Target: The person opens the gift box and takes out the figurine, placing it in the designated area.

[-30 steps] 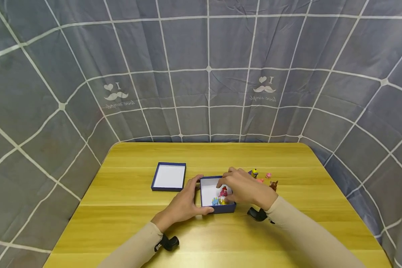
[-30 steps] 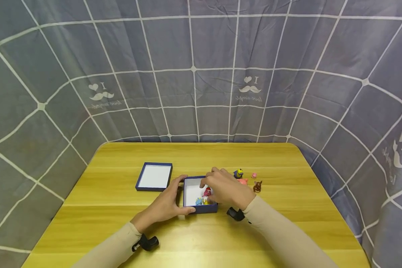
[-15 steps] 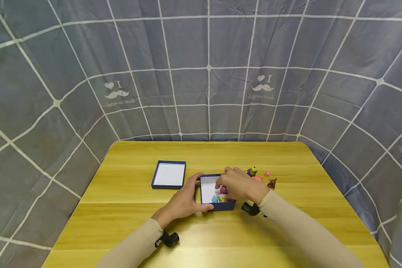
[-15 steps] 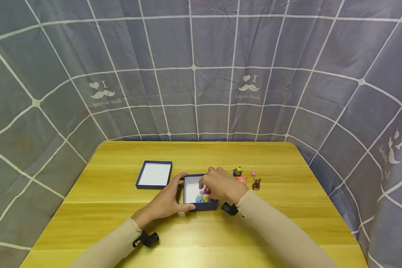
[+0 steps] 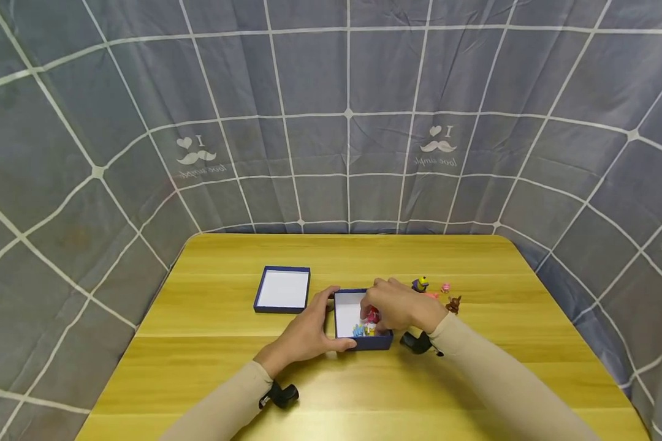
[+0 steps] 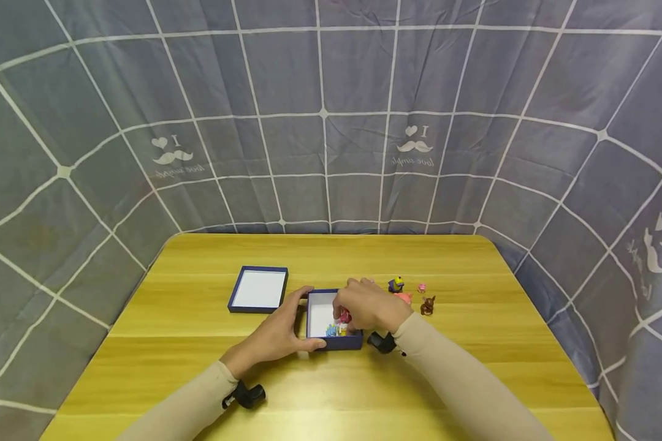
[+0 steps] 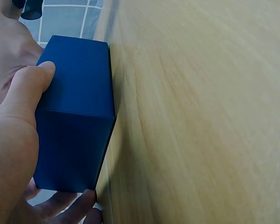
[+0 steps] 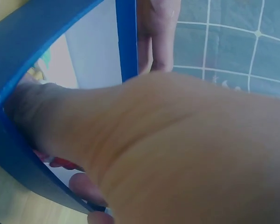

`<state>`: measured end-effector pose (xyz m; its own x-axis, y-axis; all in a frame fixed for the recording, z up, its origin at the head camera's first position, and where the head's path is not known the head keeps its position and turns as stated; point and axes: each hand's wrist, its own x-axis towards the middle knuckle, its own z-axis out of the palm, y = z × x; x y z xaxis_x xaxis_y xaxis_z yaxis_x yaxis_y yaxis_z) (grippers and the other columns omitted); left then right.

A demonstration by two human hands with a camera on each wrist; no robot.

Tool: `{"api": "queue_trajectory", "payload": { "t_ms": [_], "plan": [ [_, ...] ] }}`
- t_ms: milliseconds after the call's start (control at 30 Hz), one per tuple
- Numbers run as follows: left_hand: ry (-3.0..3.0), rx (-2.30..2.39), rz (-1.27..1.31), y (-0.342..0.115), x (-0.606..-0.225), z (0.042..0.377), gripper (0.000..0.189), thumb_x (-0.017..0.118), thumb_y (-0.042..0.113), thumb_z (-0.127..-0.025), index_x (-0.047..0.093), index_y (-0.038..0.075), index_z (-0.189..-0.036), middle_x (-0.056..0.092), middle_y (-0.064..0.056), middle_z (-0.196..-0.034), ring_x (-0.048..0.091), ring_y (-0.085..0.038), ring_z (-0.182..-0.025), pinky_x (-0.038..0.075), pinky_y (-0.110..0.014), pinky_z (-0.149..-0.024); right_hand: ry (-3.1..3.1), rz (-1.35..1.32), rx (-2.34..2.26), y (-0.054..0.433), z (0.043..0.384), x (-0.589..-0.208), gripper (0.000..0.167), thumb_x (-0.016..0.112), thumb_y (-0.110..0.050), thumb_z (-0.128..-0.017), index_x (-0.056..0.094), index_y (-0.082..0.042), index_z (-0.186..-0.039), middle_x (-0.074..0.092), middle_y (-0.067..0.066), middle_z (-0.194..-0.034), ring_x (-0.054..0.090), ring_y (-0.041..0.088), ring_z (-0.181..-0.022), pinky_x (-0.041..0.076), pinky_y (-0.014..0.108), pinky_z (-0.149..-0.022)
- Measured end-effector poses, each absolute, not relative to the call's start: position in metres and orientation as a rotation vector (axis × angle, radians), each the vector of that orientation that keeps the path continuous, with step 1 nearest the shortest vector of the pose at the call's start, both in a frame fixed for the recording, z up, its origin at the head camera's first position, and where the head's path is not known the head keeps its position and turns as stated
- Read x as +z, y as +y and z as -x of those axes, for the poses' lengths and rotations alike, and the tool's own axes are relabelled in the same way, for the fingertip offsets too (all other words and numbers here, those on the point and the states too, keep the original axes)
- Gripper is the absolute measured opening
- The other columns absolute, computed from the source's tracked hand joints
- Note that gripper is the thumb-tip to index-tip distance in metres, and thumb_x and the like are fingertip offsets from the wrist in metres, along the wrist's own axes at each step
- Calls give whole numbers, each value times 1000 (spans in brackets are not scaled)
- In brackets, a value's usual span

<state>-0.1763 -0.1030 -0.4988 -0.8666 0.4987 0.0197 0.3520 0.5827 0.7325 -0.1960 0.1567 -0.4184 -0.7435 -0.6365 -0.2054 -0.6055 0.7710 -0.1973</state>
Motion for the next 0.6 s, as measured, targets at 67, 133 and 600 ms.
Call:
{"api": "queue_trajectory", "payload": {
  "t_ms": [67,133,600],
  "plan": [
    [2627,1151,-713,-103,-498,177,125,98,59,-92,27,14,-184,46,-20,-181,68,-35,-144,57,-61,-122,2712,996,-183,158,197,-418,22,104,-20,-90,91,-24,-107,85,-9,-107,64,18,-103,56,51,-102],
    [2624,1157,-713,-104,-498,177,125,99,59,-92,27,14,-184,45,-20,-182,67,-35,-145,56,-61,-123,2715,1028,-204,159,197,-418,21,105,-19,-90,91,-24,-105,84,-10,-105,64,17,-101,56,49,-98],
    [2606,1172,-701,-104,-498,178,124,98,58,-93,27,15,-184,43,-18,-184,65,-35,-150,55,-59,-125,2637,1155,-391,165,194,-416,24,100,-13,-94,87,-16,-113,77,-3,-112,70,8,-99,63,26,-87]
  ]
}}
